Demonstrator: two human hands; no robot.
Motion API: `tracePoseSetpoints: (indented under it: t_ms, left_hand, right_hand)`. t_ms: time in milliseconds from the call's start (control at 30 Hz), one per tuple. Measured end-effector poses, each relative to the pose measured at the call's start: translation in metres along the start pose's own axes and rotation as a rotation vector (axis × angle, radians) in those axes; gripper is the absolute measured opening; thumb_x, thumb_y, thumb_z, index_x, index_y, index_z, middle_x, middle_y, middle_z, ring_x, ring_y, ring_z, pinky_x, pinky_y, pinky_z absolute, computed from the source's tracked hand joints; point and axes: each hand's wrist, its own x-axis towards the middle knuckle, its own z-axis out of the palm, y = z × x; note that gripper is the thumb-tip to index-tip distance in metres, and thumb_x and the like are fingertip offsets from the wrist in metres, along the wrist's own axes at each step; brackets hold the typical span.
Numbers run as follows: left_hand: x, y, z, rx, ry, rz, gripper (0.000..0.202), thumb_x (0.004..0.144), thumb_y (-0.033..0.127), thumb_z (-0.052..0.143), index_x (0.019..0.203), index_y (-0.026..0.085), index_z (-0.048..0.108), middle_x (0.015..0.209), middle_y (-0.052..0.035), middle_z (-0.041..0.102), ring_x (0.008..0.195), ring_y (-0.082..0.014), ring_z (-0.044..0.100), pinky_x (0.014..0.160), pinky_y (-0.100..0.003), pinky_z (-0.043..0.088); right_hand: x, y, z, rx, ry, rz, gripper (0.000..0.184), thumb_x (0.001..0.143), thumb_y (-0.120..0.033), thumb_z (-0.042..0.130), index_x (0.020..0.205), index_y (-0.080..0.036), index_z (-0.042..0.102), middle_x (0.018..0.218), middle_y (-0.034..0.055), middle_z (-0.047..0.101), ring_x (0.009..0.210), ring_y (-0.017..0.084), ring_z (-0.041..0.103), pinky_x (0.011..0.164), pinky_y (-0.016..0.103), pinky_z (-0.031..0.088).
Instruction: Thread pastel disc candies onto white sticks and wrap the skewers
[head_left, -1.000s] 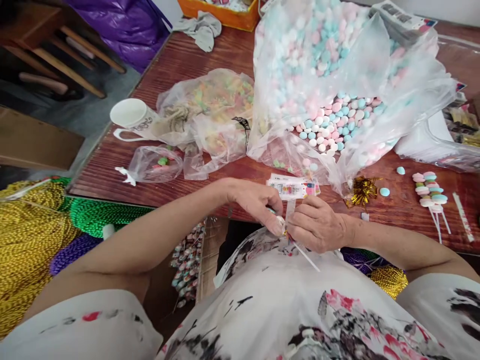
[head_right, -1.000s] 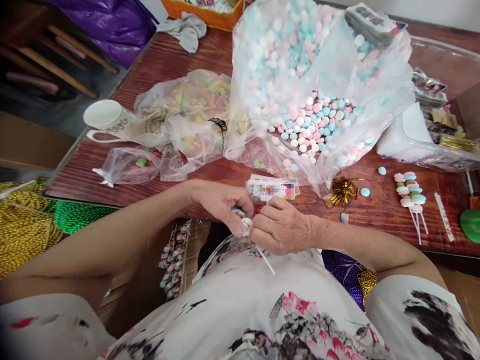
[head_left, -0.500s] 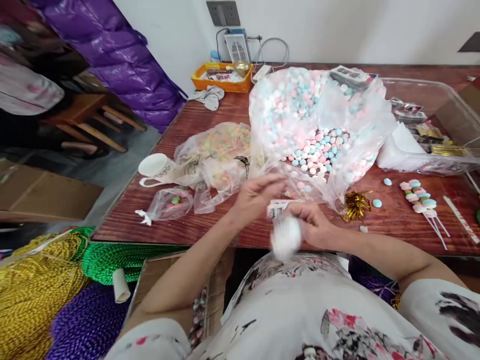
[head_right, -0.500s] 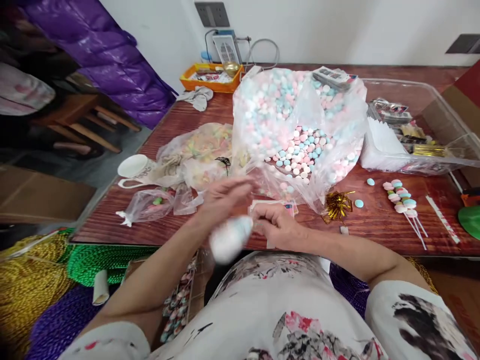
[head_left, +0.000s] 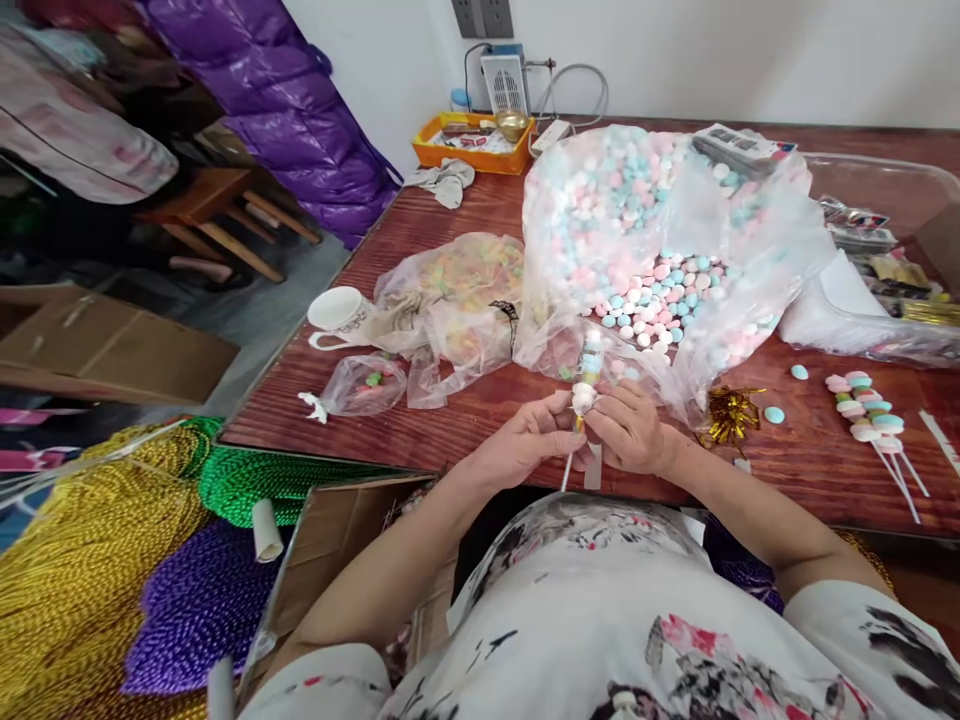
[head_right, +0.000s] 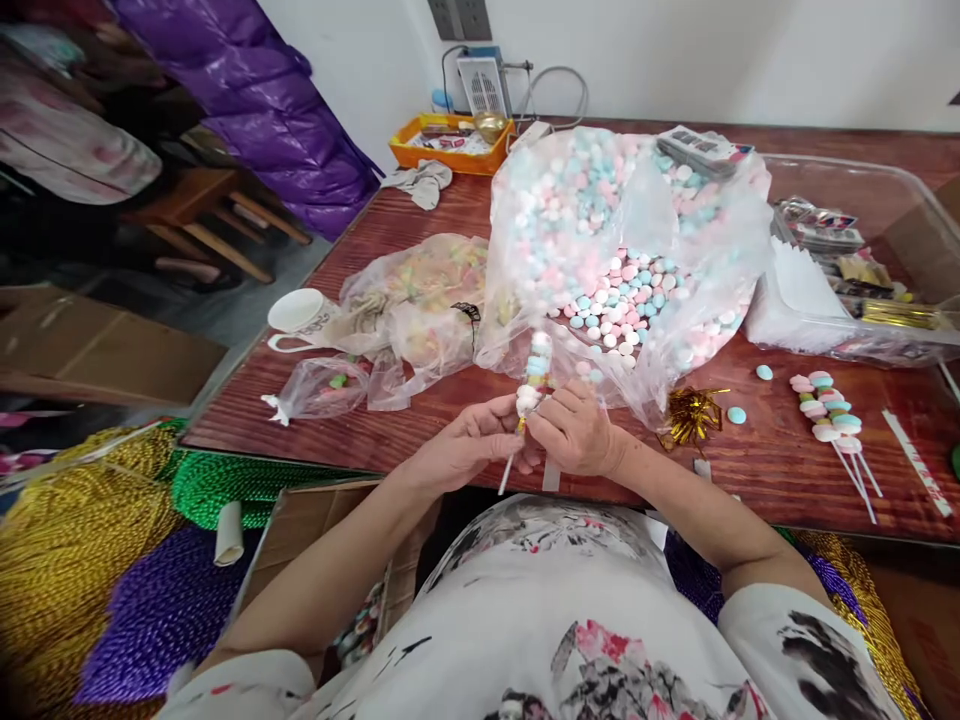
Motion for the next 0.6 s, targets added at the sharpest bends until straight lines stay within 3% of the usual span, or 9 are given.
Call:
tracePoseSetpoints:
  t_ms: [67, 133, 200, 267, 333, 400, 467, 533, 600]
  left_hand:
    - [-0.002, -0.002, 0.001, 0.131, 0.047, 0.082, 0.055, 0.078, 0.026, 0.073, 0.129, 0.017, 0.055, 0.083, -0.0035, 0.068, 0.067, -0.0133, 0.064, 0.067, -0.027, 0.055]
    - [-0.003, -0.005, 0.001, 0.33, 0.123, 0.201, 0.053, 0.084, 0.024, 0.065, 0.134, 0.016, 0.051, 0.074, -0.0011, 0.066, 0.061, -0.0115, 0.062, 0.063, -0.024, 0.054]
    - [-0.005, -0.009, -0.002, 0.621, 0.168, 0.341, 0.051, 0.088, 0.019, 0.057, 0.137, 0.015, 0.048, 0.072, -0.0013, 0.066, 0.062, -0.012, 0.063, 0.064, -0.023, 0.054]
    - [-0.009, -0.013, -0.007, 0.954, 0.153, 0.487, 0.05, 0.088, 0.013, 0.049, 0.139, 0.016, 0.048, 0.083, -0.0053, 0.07, 0.076, -0.0152, 0.067, 0.074, -0.026, 0.055]
    - [-0.016, -0.019, -0.013, 1.229, 0.105, 0.59, 0.054, 0.087, 0.007, 0.044, 0.14, 0.018, 0.046, 0.098, -0.0092, 0.071, 0.09, -0.0176, 0.068, 0.083, -0.029, 0.054]
    - [-0.03, -0.025, -0.02, 1.378, 0.092, 0.601, 0.057, 0.087, 0.006, 0.042, 0.143, 0.018, 0.042, 0.105, -0.0107, 0.071, 0.094, -0.0175, 0.068, 0.086, -0.029, 0.054]
    - [-0.055, -0.029, -0.029, 1.404, 0.149, 0.51, 0.055, 0.09, 0.009, 0.042, 0.143, 0.019, 0.042, 0.111, -0.0103, 0.07, 0.095, -0.0171, 0.068, 0.086, -0.026, 0.054]
    - [-0.09, -0.029, -0.039, 1.355, 0.282, 0.358, 0.048, 0.092, 0.018, 0.049, 0.139, 0.022, 0.047, 0.116, -0.0081, 0.07, 0.095, -0.0178, 0.069, 0.085, -0.025, 0.054]
    - [-0.131, -0.025, -0.052, 1.272, 0.474, 0.222, 0.046, 0.089, 0.026, 0.057, 0.135, 0.025, 0.052, 0.101, -0.0019, 0.074, 0.083, -0.0171, 0.07, 0.077, -0.023, 0.055]
  right_hand:
    - [-0.003, -0.002, 0.0, 0.081, -0.009, 0.05, 0.015, 0.084, -0.014, 0.045, 0.075, -0.019, 0.056, 0.066, 0.0036, 0.054, 0.063, 0.017, 0.043, 0.063, 0.033, 0.031]
    - [-0.003, -0.006, 0.0, 0.278, -0.013, 0.239, 0.015, 0.083, -0.016, 0.047, 0.072, -0.019, 0.055, 0.065, 0.0027, 0.053, 0.063, 0.016, 0.043, 0.063, 0.033, 0.031]
    - [-0.004, -0.014, 0.003, 0.631, -0.005, 0.603, 0.014, 0.083, -0.022, 0.052, 0.069, -0.02, 0.053, 0.063, 0.0002, 0.05, 0.061, 0.014, 0.042, 0.062, 0.031, 0.033]
    - [-0.004, -0.028, 0.01, 1.055, 0.019, 1.036, 0.02, 0.078, -0.033, 0.058, 0.066, -0.021, 0.047, 0.059, -0.0037, 0.043, 0.055, 0.011, 0.036, 0.056, 0.027, 0.032]
    - [-0.005, -0.044, 0.02, 1.356, 0.014, 1.311, 0.029, 0.074, -0.042, 0.059, 0.064, -0.022, 0.039, 0.054, -0.0071, 0.034, 0.049, 0.009, 0.027, 0.049, 0.024, 0.029]
    - [-0.004, -0.062, 0.031, 1.49, -0.049, 1.371, 0.033, 0.072, -0.046, 0.058, 0.063, -0.023, 0.035, 0.051, -0.0089, 0.026, 0.045, 0.008, 0.02, 0.043, 0.023, 0.025]
    - [-0.002, -0.077, 0.04, 1.553, -0.126, 1.36, 0.033, 0.071, -0.045, 0.06, 0.062, -0.023, 0.038, 0.048, -0.0094, 0.028, 0.043, 0.007, 0.02, 0.041, 0.023, 0.023]
    - [0.0, -0.084, 0.044, 1.575, -0.191, 1.319, 0.026, 0.074, -0.041, 0.062, 0.066, -0.02, 0.048, 0.049, -0.0081, 0.038, 0.042, 0.007, 0.028, 0.042, 0.022, 0.025]
    - [-0.002, -0.084, 0.042, 1.446, -0.272, 1.156, 0.017, 0.08, -0.035, 0.061, 0.081, -0.018, 0.059, 0.058, -0.0054, 0.051, 0.049, 0.008, 0.04, 0.05, 0.021, 0.034]
